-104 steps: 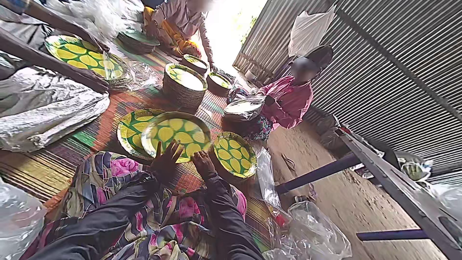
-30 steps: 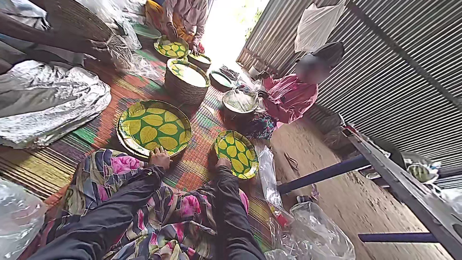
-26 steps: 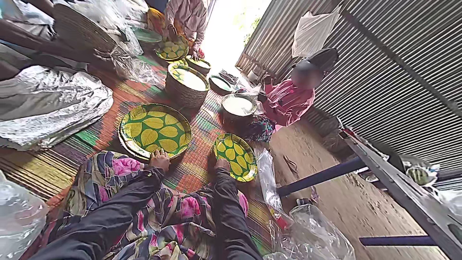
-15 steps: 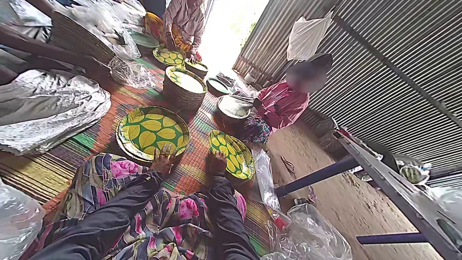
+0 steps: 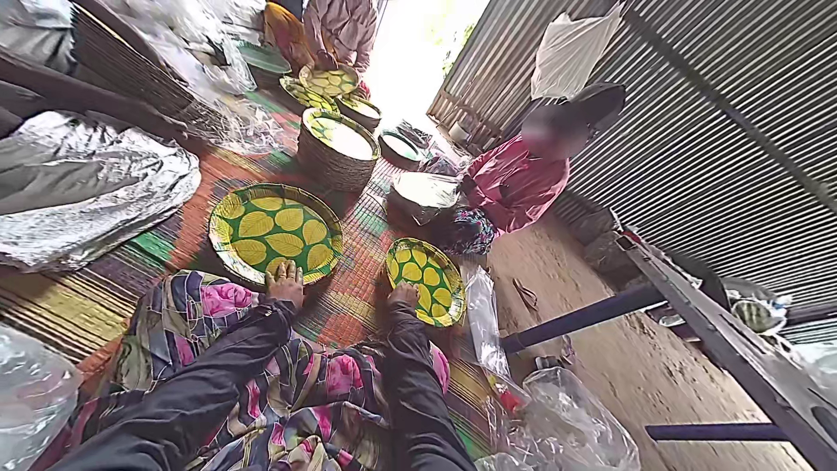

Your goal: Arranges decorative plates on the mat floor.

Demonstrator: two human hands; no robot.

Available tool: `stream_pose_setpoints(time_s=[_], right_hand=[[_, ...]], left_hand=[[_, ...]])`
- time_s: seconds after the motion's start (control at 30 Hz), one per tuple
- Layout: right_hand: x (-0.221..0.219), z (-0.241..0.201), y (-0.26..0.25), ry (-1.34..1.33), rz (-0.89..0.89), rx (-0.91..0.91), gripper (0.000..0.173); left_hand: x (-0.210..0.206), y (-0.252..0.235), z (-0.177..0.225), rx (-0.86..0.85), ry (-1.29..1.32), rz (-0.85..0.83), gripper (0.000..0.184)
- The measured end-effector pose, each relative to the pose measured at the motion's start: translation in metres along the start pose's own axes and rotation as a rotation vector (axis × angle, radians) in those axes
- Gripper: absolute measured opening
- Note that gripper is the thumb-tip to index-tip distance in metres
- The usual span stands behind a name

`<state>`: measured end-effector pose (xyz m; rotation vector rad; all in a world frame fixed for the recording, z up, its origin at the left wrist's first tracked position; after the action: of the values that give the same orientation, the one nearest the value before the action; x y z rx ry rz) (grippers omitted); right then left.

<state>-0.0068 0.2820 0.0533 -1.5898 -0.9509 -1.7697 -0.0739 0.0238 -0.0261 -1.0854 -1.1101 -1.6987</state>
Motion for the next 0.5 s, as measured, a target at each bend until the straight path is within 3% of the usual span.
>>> stream_pose_setpoints(time_s=[0.1, 0.2, 0.3, 0.37, 0.43, 0.5], right_hand=[[-0.003, 0.002, 0.007, 0.044, -0.151, -0.039, 0.037], [0.002, -0.003, 0.009, 0.017, -0.081, -0.031, 0.033], [0.015, -0.008, 0.014, -0.055, 0.035, 0.041, 0.035], [0.019, -0.018, 0.018, -0.097, 0.210, 0.216, 0.036], [0.016, -0.031, 0.029, -0.145, 0.566, 0.491, 0.028], [0.015, -0.044, 0.048, -0.195, 0.815, 0.788, 0.027]], left_hand=[[-0.006, 0.000, 0.000, 0.007, -0.072, -0.017, 0.092], [0.000, 0.004, 0.000, -0.003, -0.068, -0.037, 0.095], [0.008, 0.010, 0.004, -0.055, 0.038, 0.050, 0.096], [0.010, 0.015, 0.009, -0.180, 0.134, 0.308, 0.091], [0.012, 0.023, 0.014, -0.375, 0.220, 0.663, 0.079], [0.025, 0.037, 0.022, -0.488, 0.264, 0.740, 0.063]])
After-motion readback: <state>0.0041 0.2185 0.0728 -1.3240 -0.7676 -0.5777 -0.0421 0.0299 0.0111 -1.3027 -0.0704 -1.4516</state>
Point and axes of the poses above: each hand's wrist, its own y-axis away from the middle knuckle, its own x-axis out of the back of the hand, z = x × y, the point moved 5 cm from there along -y, towards the middle knuckle, and after that the axes turned 2 degrees about z, right-handed, at the moved point
